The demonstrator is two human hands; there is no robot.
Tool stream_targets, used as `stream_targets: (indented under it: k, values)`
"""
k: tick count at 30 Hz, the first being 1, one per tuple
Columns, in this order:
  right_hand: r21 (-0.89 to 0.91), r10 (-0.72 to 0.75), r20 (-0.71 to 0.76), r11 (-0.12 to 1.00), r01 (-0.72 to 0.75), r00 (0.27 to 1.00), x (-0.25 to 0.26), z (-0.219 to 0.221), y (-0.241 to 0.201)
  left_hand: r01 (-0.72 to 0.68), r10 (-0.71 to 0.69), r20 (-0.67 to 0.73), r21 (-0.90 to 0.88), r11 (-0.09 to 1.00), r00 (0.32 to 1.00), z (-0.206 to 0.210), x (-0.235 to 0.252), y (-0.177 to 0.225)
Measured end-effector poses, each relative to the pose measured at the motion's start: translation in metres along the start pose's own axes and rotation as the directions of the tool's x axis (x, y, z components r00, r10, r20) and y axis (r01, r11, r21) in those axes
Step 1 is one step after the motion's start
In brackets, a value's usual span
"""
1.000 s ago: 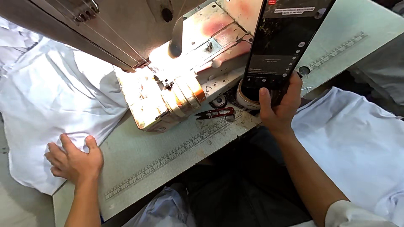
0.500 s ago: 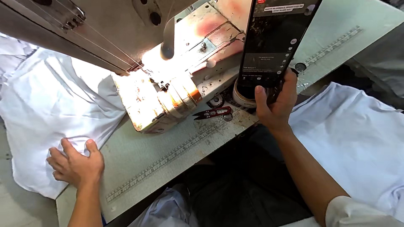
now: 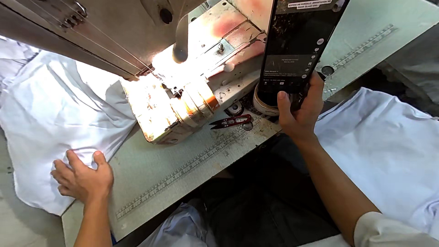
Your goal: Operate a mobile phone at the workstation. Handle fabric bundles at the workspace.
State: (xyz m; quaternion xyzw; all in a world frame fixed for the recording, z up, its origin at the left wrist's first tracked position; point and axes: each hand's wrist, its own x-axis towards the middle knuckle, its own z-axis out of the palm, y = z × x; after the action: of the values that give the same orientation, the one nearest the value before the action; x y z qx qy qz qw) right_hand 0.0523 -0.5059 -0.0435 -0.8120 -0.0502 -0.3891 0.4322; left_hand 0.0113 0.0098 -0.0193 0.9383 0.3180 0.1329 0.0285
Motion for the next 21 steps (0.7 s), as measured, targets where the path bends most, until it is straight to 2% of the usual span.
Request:
stream_targets:
  k: [21]
  values:
    - [-0.007,0.007,-0.004,1.000,-0.007,1.000,-0.0005,0.0002,-0.0001,-0.004,0.005,0.008,-0.020,1.000,1.000,-0.0013,-0.0008,-0.0001]
